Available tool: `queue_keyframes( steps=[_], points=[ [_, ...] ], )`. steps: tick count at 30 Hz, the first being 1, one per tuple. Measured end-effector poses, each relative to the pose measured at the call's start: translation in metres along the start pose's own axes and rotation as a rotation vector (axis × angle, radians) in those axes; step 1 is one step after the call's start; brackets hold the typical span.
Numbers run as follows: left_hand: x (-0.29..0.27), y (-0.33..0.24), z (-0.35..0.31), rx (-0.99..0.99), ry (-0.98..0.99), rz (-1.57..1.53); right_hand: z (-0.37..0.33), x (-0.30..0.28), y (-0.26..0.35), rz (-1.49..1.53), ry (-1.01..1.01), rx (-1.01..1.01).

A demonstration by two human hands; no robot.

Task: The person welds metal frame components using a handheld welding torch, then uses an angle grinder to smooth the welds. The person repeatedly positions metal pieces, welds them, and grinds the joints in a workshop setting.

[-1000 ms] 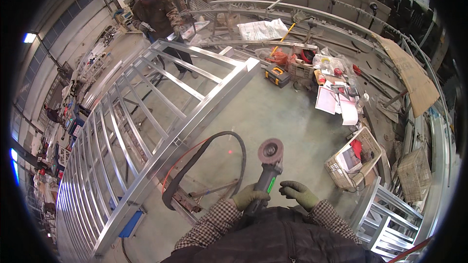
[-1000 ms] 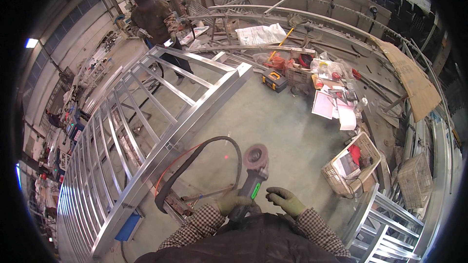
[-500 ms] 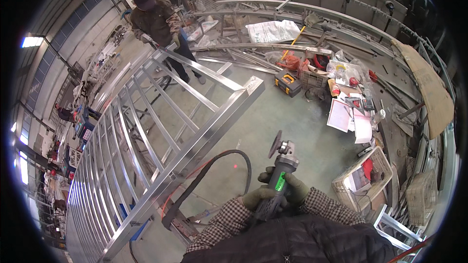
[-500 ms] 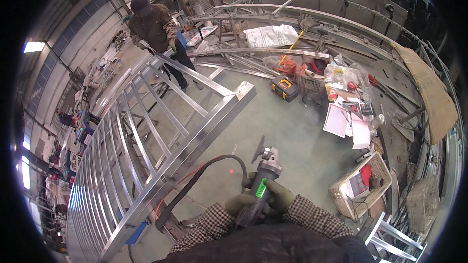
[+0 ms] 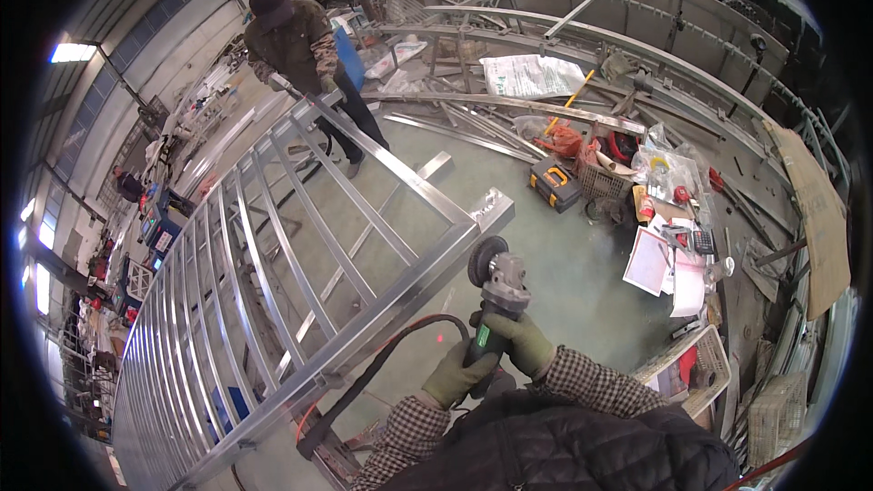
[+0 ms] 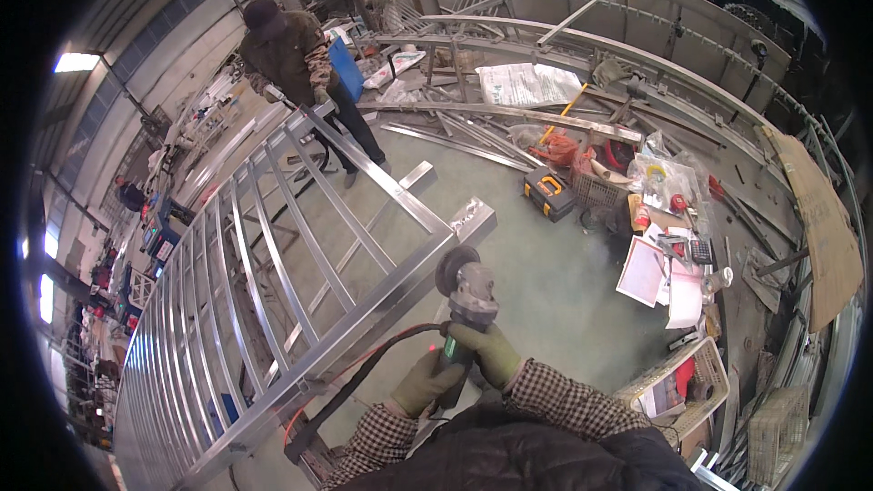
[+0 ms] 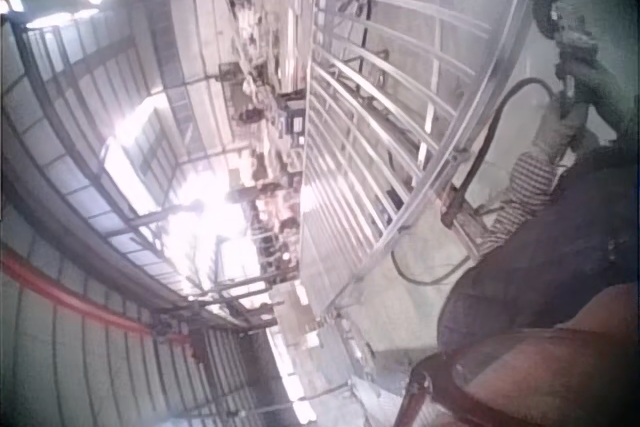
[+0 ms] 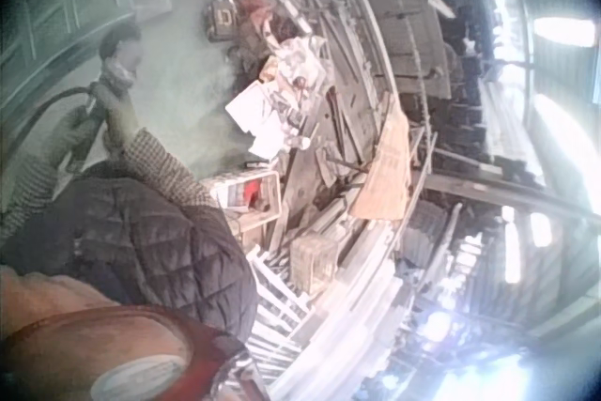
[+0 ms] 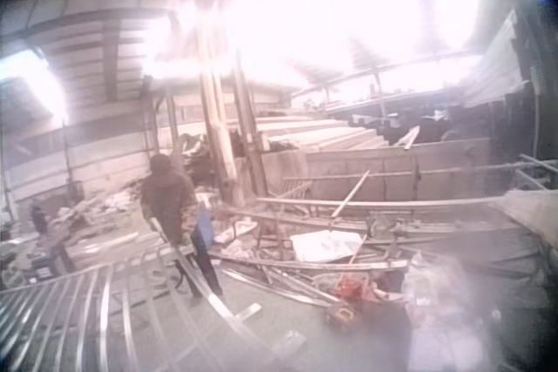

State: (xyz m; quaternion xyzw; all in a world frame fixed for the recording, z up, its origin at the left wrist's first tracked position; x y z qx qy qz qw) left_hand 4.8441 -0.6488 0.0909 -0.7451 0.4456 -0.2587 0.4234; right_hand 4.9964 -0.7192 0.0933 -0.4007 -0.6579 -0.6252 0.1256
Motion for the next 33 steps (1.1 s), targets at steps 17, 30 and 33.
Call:
queue_keyframes(
  steps=[17,30,33],
  points=[
    [-0.119,-0.085,0.105,0.231,-0.281,0.17,0.189,0.033,0.003,-0.229,-0.211,0.038],
    [-0.157,-0.12,0.15,-0.013,-0.342,0.078,0.27,0.035,0.027,-0.41,-0.098,0.079],
    [-0.165,-0.124,0.171,0.08,-0.293,-0.076,0.295,0.032,0.034,-0.354,-0.046,0.128]
  ],
)
Point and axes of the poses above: each hand's wrist, its own z-axis towards the middle knuckle, its own x-axis out of the palm, y = z × x, the point moved 4 cm from there along z, towards the middle knuckle, and after that the axes turned 3 degrees about -x, right-handed, at the moved point
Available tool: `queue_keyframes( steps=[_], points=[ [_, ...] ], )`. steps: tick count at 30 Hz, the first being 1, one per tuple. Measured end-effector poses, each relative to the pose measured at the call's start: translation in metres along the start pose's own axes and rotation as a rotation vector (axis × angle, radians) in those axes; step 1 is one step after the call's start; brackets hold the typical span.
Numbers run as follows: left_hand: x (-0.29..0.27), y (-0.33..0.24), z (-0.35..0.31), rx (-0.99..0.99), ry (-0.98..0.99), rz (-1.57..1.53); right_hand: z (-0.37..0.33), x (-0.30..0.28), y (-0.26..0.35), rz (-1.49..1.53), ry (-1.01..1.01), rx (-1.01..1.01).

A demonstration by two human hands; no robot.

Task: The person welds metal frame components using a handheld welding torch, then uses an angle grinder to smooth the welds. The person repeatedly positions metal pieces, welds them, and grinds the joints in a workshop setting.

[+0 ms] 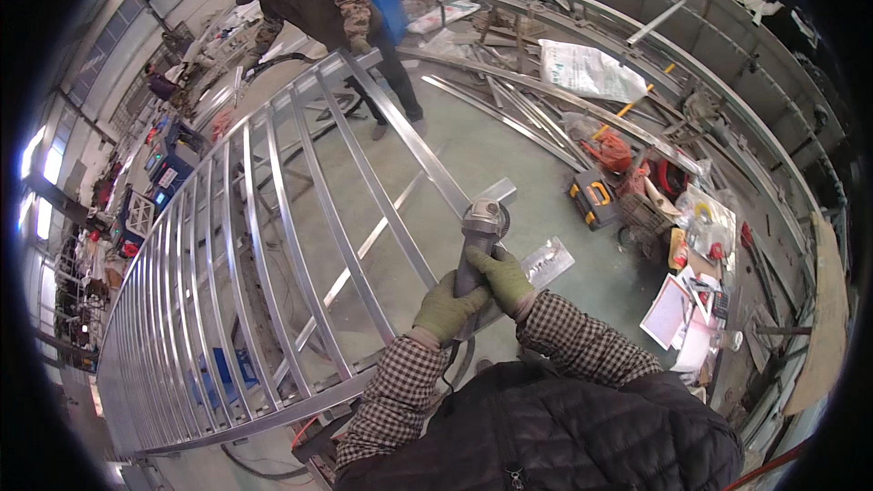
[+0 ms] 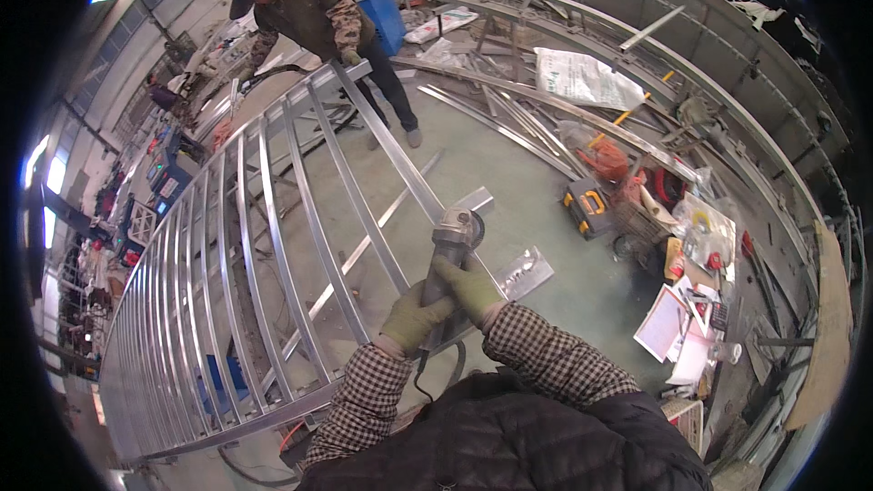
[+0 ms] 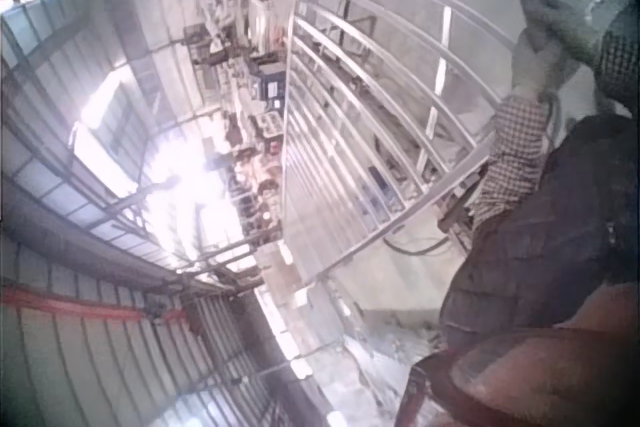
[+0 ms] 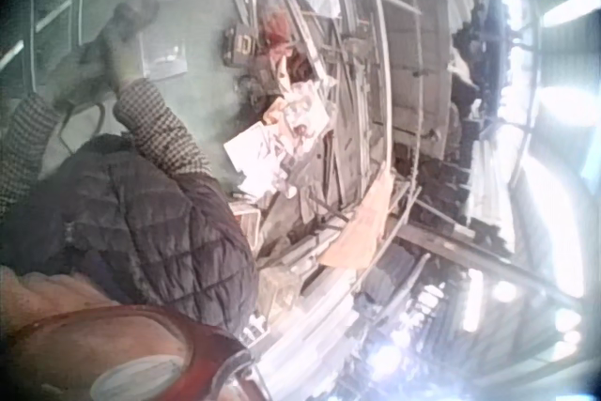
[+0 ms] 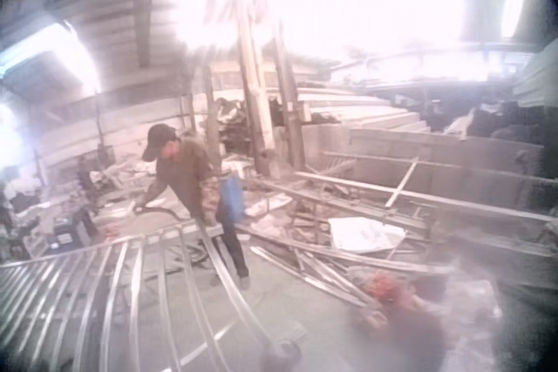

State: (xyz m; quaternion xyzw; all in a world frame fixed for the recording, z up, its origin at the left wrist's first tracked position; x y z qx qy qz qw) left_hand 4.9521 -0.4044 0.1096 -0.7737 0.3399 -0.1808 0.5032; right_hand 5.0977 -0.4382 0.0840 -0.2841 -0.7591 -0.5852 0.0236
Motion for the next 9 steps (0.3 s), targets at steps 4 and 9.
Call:
queue_keyframes(
  steps=[4,9],
  points=[
    [-0.007,0.011,0.007,-0.008,-0.074,0.159,0.012,-0.003,-0.004,0.047,0.012,0.022],
    [-0.011,0.027,0.015,-0.004,-0.083,0.146,0.018,-0.01,-0.018,0.08,0.16,0.018]
  ],
)
Point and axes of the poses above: each hand's wrist, its own z-axis towards the middle knuckle, its own x-axis out of the palm, y = z × x, the point moved 4 cm from there along z, towards the middle knuckle, and after that the axes turned 3 degrees about -x, right-handed, at the moved point
